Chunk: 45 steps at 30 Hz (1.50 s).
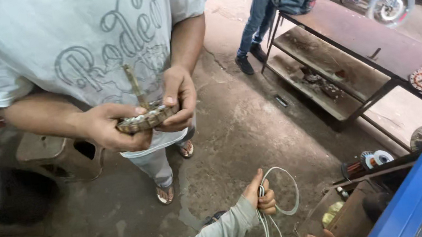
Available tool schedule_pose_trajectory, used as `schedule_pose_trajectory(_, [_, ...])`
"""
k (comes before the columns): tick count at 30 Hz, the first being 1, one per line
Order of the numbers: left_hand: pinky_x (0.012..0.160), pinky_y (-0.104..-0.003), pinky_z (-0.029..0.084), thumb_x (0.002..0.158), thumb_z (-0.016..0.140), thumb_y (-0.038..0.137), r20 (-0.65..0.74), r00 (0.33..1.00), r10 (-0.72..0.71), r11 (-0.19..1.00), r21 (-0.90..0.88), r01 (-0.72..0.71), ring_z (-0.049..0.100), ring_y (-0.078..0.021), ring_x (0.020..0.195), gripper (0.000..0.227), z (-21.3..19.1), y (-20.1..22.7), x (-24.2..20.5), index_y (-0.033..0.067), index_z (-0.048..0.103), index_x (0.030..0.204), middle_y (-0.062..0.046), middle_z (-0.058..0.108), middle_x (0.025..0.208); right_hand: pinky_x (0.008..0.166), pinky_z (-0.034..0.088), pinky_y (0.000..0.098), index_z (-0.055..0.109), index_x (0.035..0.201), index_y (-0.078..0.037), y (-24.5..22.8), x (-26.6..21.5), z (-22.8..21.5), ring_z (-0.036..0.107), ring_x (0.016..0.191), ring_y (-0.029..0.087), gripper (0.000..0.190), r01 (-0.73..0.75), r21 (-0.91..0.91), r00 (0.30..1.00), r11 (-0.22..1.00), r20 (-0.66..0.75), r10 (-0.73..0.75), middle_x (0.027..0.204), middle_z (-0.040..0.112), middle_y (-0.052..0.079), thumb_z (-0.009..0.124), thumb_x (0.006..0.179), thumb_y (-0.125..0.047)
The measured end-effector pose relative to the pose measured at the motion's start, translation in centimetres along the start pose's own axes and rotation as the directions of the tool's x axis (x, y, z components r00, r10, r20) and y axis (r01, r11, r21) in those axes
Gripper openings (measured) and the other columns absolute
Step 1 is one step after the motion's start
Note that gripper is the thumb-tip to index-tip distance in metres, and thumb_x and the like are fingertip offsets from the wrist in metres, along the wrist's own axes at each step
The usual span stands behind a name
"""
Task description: The person handles a circular stator-like component and uses shears to cut small white pieces, inserting them into slots on the component. The person repeatedly picks up the component, cuts pieces, and places them into the slots while standing in a workshop.
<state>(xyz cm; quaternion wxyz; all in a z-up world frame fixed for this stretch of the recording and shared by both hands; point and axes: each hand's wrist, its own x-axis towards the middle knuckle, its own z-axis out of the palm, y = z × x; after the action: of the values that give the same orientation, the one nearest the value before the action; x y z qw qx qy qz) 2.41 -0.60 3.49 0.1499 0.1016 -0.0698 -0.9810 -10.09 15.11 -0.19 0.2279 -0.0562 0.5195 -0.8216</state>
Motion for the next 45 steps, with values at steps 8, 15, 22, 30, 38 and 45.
schedule_pose_trajectory(8, [0.059, -0.033, 0.048, 0.094, 0.074, 0.023, 0.246, 0.881, 0.403, -0.007, 0.964, -0.266, 0.049, -0.0112, 0.063, 0.027, -2.4, -2.1, -3.1, 0.0006, 0.065, 0.081, -0.006, 0.05, 0.063, 0.081, 0.057, 0.0392, 0.043, 0.141, -0.003, -6.4, -1.4, -5.0, 0.069, 0.091, 0.023, 0.06, 0.141, -0.259, 0.943, 0.955, 0.329, -0.05, 0.137, 0.058, 0.019, 0.066, 0.086, -0.007])
schedule_pose_trajectory(15, [0.072, -0.032, 0.049, 0.085, 0.07, 0.007, 0.452, 0.842, 0.295, 0.327, 0.78, -0.534, 0.053, -0.0133, 0.079, 0.021, 5.2, -5.5, -6.7, 0.0034, 0.052, 0.076, -0.007, 0.055, 0.086, 0.083, 0.051, 0.0362, 0.048, 0.143, 0.001, -8.7, -9.8, -2.6, 0.065, 0.095, 0.021, 0.052, 0.118, -0.39, 0.875, 0.913, 0.476, 0.09, 0.124, 0.061, 0.022, 0.061, 0.093, -0.008])
schedule_pose_trajectory(22, [0.05, -0.027, 0.041, 0.1, 0.065, 0.014, 0.151, 0.987, -0.048, 0.969, 0.246, 0.01, 0.051, -0.0117, 0.058, 0.027, 8.5, -6.9, -5.7, 0.0102, 0.042, 0.086, -0.005, 0.061, 0.082, 0.085, 0.053, 0.0379, 0.053, 0.135, 0.006, -6.4, -17.8, -1.1, 0.066, 0.098, 0.025, 0.043, -0.076, -0.297, 0.932, 0.952, 0.317, 0.174, 0.108, 0.068, 0.016, 0.064, 0.096, -0.009])
schedule_pose_trajectory(30, [0.041, -0.027, 0.027, 0.109, 0.059, 0.017, 0.189, 0.977, -0.102, 0.908, 0.419, 0.013, 0.032, -0.0078, 0.044, 0.028, 7.9, -6.8, -7.8, 0.0117, 0.039, 0.09, -0.001, 0.04, 0.059, 0.089, 0.054, 0.037, 0.051, 0.139, 0.0, -5.8, -23.6, 1.7, 0.065, 0.108, 0.022, 0.058, 0.01, -0.017, 0.989, 1.0, -0.146, -0.012, 0.118, 0.067, 0.013, 0.067, 0.083, -0.006])
schedule_pose_trajectory(38, [0.041, -0.025, 0.025, 0.106, 0.052, 0.021, 0.346, 0.849, -0.399, 0.911, 0.253, 0.325, 0.027, -0.0078, 0.04, 0.013, 9.2, -4.9, -10.3, 0.0167, 0.041, 0.101, 0.0, 0.038, 0.057, 0.092, 0.051, 0.0384, 0.052, 0.141, 0.003, -2.5, -28.2, 4.4, 0.062, 0.109, 0.029, 0.066, -0.022, -0.205, 0.987, 0.978, -0.162, -0.012, 0.123, 0.065, 0.018, 0.073, 0.079, -0.004])
schedule_pose_trajectory(45, [0.065, -0.034, 0.048, 0.104, 0.064, 0.015, 0.673, 0.738, -0.035, 0.465, 0.665, -0.584, 0.057, -0.0211, 0.073, 0.02, 9.2, -5.4, -13.5, 0.0061, 0.05, 0.114, -0.008, 0.064, 0.087, 0.105, 0.047, 0.0334, 0.045, 0.145, -0.008, -6.2, -26.8, 6.9, 0.06, 0.123, 0.022, 0.079, 0.149, 0.123, 0.975, 0.981, -0.181, -0.126, 0.132, 0.059, 0.01, 0.061, 0.068, -0.011])
